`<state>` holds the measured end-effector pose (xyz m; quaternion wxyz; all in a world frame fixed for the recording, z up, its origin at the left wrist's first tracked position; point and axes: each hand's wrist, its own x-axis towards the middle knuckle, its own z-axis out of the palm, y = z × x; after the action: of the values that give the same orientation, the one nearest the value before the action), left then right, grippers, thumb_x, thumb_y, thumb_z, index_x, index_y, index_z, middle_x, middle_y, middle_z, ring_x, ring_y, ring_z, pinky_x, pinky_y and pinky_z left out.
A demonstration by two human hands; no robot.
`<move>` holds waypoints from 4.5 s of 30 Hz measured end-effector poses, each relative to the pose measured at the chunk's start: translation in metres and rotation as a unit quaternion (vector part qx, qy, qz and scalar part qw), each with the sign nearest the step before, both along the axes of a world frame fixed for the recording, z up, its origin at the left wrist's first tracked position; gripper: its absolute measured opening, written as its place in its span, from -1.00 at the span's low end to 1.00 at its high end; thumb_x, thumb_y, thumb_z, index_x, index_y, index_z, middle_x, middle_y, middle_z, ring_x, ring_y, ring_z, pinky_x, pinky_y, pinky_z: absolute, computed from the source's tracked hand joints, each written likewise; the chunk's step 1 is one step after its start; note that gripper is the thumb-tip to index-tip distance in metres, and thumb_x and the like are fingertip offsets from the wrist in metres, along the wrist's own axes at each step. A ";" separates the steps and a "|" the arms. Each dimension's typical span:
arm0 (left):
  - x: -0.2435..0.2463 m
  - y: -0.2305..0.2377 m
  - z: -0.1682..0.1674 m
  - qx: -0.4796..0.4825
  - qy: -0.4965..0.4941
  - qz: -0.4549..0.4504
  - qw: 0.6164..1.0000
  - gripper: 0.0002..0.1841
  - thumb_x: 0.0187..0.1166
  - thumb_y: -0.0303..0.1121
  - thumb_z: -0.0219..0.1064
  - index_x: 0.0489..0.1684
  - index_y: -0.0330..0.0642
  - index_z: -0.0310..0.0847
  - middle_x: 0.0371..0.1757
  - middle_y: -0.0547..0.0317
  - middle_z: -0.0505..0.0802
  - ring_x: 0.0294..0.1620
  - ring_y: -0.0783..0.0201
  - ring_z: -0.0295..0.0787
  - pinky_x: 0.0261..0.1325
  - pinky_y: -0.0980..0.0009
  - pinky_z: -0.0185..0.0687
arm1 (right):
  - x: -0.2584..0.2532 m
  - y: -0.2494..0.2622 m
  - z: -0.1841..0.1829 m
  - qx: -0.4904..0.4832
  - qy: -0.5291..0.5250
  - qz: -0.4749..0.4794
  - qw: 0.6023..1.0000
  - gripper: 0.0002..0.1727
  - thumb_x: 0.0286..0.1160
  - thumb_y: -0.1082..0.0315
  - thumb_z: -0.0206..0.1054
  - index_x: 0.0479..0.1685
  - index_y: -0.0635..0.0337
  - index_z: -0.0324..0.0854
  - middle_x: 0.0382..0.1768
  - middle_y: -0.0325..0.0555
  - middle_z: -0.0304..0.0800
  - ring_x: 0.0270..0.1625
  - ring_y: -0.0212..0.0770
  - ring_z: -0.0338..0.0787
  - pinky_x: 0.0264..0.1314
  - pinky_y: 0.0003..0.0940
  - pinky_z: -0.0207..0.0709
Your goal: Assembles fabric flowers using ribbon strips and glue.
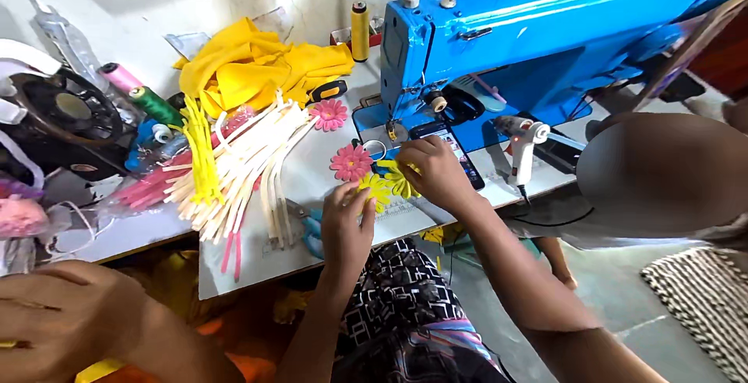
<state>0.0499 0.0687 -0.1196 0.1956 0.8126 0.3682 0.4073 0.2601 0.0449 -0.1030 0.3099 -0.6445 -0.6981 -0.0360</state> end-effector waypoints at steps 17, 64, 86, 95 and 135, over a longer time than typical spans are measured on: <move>0.010 -0.069 0.044 -0.541 -0.557 -0.130 0.617 -0.74 0.72 -0.52 0.14 -0.09 -0.20 0.84 -0.24 0.14 0.88 -0.25 0.38 0.83 -0.12 0.50 0.77 | -0.085 -0.083 0.012 0.066 0.651 0.143 0.743 -0.78 0.41 0.55 0.48 -0.04 0.09 0.83 -0.17 -0.23 0.92 -0.20 -0.45 0.86 -0.03 -0.50 0.77; -0.019 -0.061 0.054 -0.554 -0.599 -0.271 0.511 -0.78 0.73 -0.31 0.22 -0.07 -0.16 0.81 -0.23 0.17 0.90 -0.31 0.42 0.86 -0.21 0.59 0.79 | -0.086 -0.091 0.024 0.134 0.532 0.303 0.779 -0.88 0.68 0.41 0.31 0.03 0.23 0.64 0.07 -0.11 0.89 0.18 -0.37 0.84 0.24 -0.47 0.72; 0.000 -0.068 0.049 -0.313 -0.444 -0.040 0.839 -0.82 0.42 -0.60 0.45 -0.17 -0.08 0.79 -0.21 0.27 0.92 -0.20 0.46 0.86 -0.18 0.55 0.79 | -0.084 -0.087 0.024 0.088 0.635 0.104 0.760 -0.75 0.49 0.54 0.43 0.04 0.03 0.65 -0.24 -0.24 0.89 -0.20 -0.39 0.88 -0.03 -0.46 0.79; -0.010 -0.060 0.040 -0.185 -0.312 -0.077 0.929 -0.80 0.55 -0.58 0.35 0.02 -0.33 0.83 -0.10 0.30 0.91 -0.16 0.53 0.83 -0.04 0.56 0.79 | -0.082 -0.086 0.026 0.089 0.439 0.080 0.890 -0.82 0.54 0.51 0.36 -0.02 0.29 0.82 -0.09 -0.24 0.86 -0.08 -0.52 0.82 0.02 -0.60 0.76; -0.016 -0.057 0.043 -0.426 -0.388 -0.158 0.802 -0.85 0.41 -0.55 0.48 -0.19 -0.09 0.86 -0.21 0.22 0.93 -0.18 0.41 0.89 -0.03 0.50 0.82 | 0.003 -0.143 0.030 0.081 0.428 0.144 0.889 -0.72 0.77 0.05 0.23 0.35 -0.33 0.56 -0.08 -0.60 0.85 -0.26 -0.66 0.77 -0.25 -0.74 0.66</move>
<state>0.0340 0.0117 -0.0769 0.7105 0.4681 0.2645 0.4540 0.2628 -0.0982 -0.0734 0.6314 -0.4628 -0.5773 0.2320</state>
